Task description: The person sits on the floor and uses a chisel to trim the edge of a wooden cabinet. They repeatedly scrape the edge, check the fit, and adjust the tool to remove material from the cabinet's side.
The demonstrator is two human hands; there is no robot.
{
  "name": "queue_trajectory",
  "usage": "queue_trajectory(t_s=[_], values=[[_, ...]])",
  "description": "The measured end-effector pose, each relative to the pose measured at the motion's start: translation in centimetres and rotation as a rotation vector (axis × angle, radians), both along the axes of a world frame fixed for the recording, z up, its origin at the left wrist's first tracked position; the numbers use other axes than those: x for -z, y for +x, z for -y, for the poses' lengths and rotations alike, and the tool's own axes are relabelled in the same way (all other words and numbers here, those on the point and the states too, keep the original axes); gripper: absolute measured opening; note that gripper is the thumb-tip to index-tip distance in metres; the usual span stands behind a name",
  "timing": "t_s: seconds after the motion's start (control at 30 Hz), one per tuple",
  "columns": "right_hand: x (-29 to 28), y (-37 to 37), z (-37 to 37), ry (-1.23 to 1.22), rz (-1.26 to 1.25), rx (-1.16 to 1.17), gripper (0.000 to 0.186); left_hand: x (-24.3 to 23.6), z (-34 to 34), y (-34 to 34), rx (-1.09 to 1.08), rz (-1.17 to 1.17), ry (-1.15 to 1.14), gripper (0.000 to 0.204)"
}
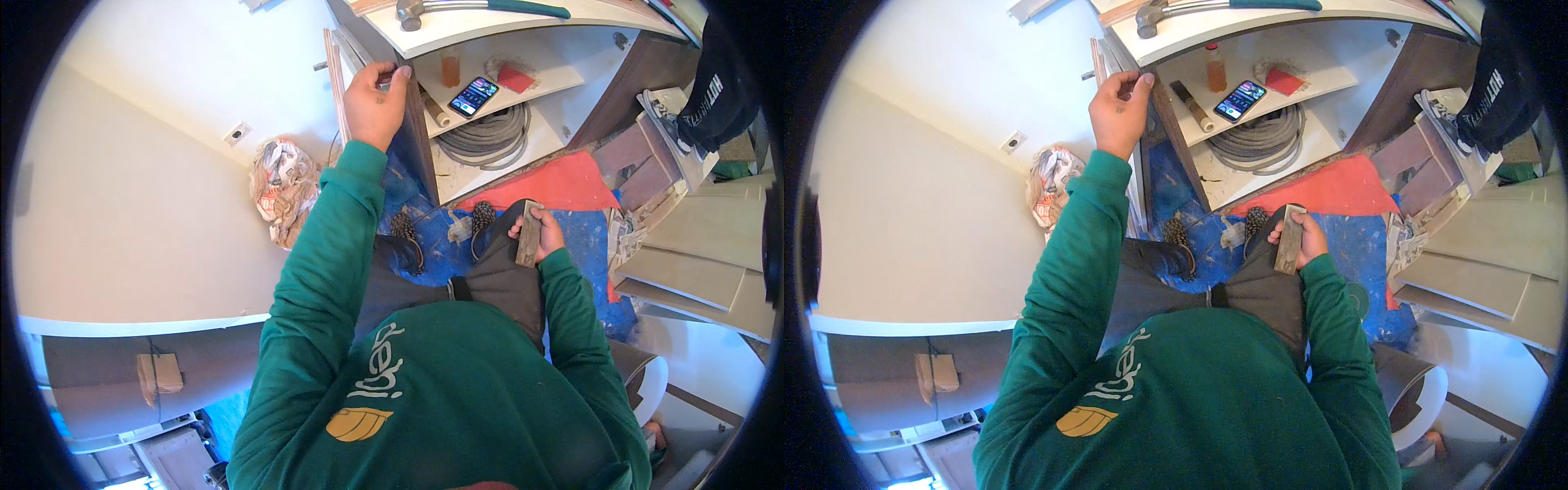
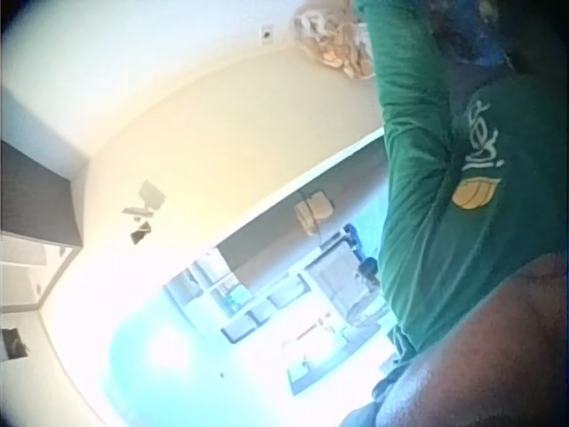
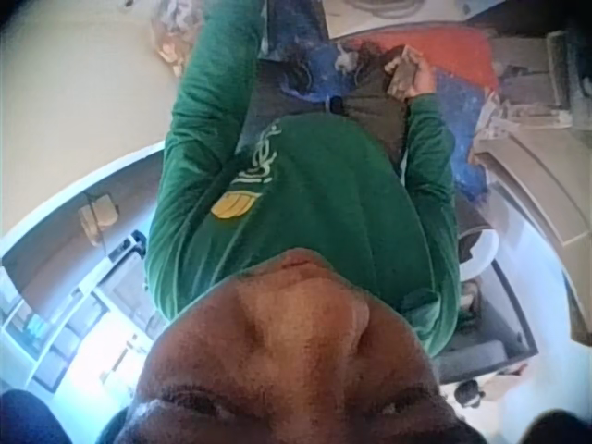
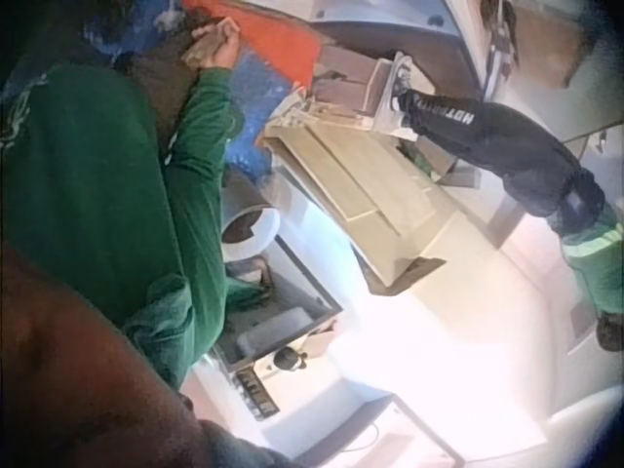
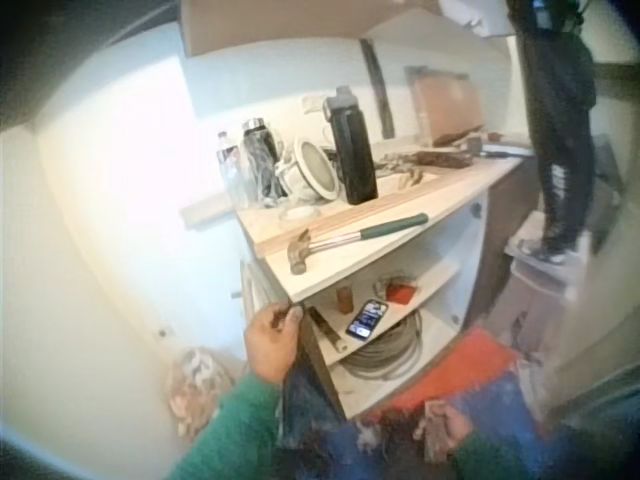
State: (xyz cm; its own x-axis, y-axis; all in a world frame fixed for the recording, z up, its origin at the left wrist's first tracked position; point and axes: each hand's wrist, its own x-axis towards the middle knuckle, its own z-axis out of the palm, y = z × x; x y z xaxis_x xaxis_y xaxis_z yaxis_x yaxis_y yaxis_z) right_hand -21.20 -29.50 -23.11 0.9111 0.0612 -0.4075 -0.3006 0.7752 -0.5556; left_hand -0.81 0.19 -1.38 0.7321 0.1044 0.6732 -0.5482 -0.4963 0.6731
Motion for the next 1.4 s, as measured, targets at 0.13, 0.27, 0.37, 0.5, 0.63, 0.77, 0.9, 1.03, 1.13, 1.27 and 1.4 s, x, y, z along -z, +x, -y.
queue_trajectory(t_s=[0.13, 0.27, 0.37, 0.5, 0.63, 0.77, 0.9, 1.03, 1.13, 1.27, 1.4], values=[[0.2, 0.2, -0.2, -0.01, -0.021, 0.002, 0.027, -0.1, -0.2, 0.0, 0.035, -0.034, 0.016, 0.028], [-0.1, 0.1, -0.2, -0.032, -0.018, -0.001, 0.027, -0.3, -0.1, -0.1, -0.001, 0.036, 0.107, 0.025], [-0.1, 0.0, -0.1, -0.031, 0.012, -0.006, 0.027, -0.6, 0.4, -0.4, -0.035, 0.039, 0.045, 0.022], [-0.1, 0.0, 0.0, -0.06, -0.02, -0.012, 0.027, -1.6, 0.6, -0.2, 0.028, 0.219, -0.124, 0.019], [-0.1, 0.3, 0.1, -0.077, -0.007, -0.032, 0.028, -2.6, 0.6, 0.0, 0.02, 0.169, -0.097, 0.014], [-0.2, 0.2, -0.1, -0.066, 0.005, -0.055, 0.028, -2.8, 0.7, -0.1, 0.028, 0.126, -0.121, 0.014], [-0.2, 0.3, -0.1, -0.112, -0.002, -0.038, 0.029, -2.6, -0.1, -0.3, 0.094, 0.092, -0.138, 0.019], [-0.4, 0.0, -0.1, -0.13, 0.01, -0.015, 0.028, 0.6, -3.5, -3.8, 0.098, -0.162, -0.036, 0.038], [-0.2, 0.0, 0.1, -0.136, 0.002, -0.004, 0.026, 7.5, -8.4, -7.8, 0.192, -0.538, 0.031, 0.049], [0.1, 0.4, -0.2, -0.166, -0.028, -0.035, 0.024, 19.4, -16.9, -12.8, -0.013, -0.694, 0.254, 0.032], [0.3, 0.9, -0.2, -0.152, -0.038, -0.05, 0.021, 23.2, -19.6, -17.0, -0.136, -0.487, 0.407, 0.015]])
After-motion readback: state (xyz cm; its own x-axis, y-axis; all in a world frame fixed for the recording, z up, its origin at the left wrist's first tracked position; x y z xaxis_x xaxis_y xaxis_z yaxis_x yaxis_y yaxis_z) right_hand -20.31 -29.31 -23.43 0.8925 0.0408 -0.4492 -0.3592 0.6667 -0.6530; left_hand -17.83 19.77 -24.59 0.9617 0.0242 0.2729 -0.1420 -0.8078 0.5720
